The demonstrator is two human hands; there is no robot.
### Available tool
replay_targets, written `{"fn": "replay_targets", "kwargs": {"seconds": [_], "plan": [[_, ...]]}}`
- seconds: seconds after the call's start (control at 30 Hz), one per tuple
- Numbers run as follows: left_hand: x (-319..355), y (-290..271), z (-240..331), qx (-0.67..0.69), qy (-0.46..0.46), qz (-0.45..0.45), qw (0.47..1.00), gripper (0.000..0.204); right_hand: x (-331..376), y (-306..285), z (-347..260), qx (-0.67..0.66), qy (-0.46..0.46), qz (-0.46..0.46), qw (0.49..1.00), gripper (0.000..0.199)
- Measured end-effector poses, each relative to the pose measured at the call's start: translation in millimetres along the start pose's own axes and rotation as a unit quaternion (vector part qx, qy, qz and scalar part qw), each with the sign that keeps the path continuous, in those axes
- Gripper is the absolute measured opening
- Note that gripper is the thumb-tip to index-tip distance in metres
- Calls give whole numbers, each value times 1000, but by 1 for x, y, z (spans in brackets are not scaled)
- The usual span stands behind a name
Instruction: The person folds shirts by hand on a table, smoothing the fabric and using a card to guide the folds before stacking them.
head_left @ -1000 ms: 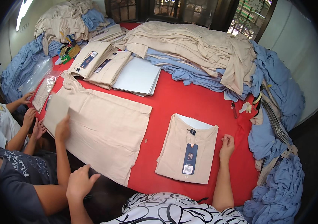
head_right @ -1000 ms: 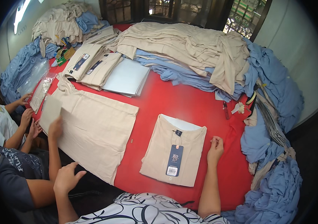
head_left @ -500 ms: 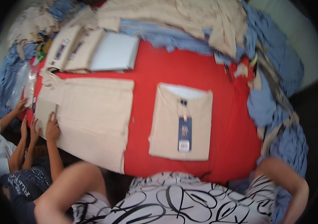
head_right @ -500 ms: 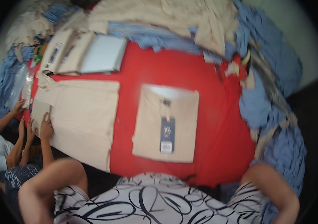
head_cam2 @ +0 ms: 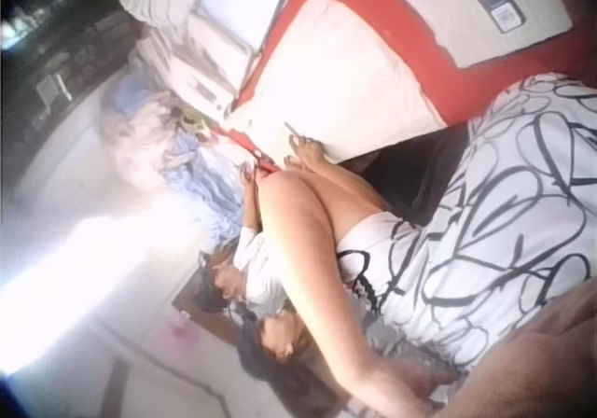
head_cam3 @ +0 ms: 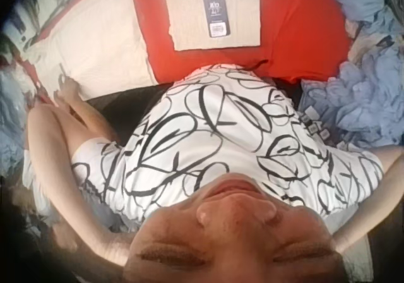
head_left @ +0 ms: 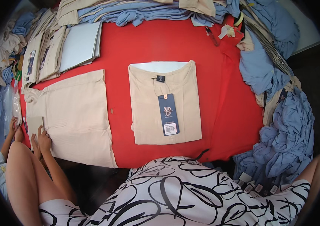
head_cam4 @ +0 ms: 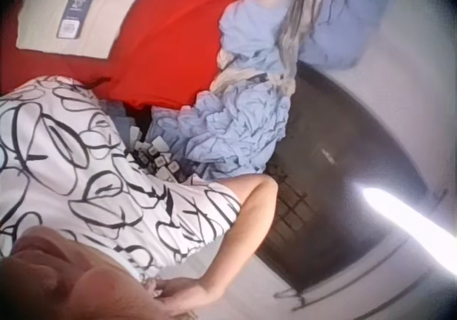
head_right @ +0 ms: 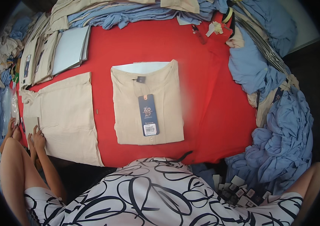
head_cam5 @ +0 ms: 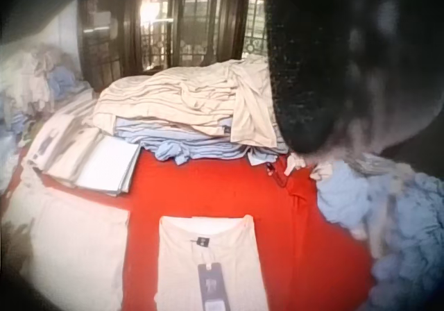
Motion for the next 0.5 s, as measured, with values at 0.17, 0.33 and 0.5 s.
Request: {"fn": "replay_targets", "kwargs": {"seconds": [0.17, 0.33, 0.5], "plan": [[-5, -35, 61, 37, 116, 33, 992, 23, 3, -4, 5, -10, 12, -2, 1000, 22], [88, -75, 209, 177, 550, -66, 813, 22, 2, -7, -1, -26, 14, -30, 999, 26], [184, -100, 262, 285, 783, -234, 501, 21, -11, -32, 28, -143, 2, -53, 988, 30]]}}
Point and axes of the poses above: each hand's wrist, its own x-axis away from the middle knuckle, its own y-axis out of the palm, z = x × y, the point moved 8 cm from there along -x, towards the middle knuckle, and after that the axes turned 2 degrees about -y, right-handed, at the moved point
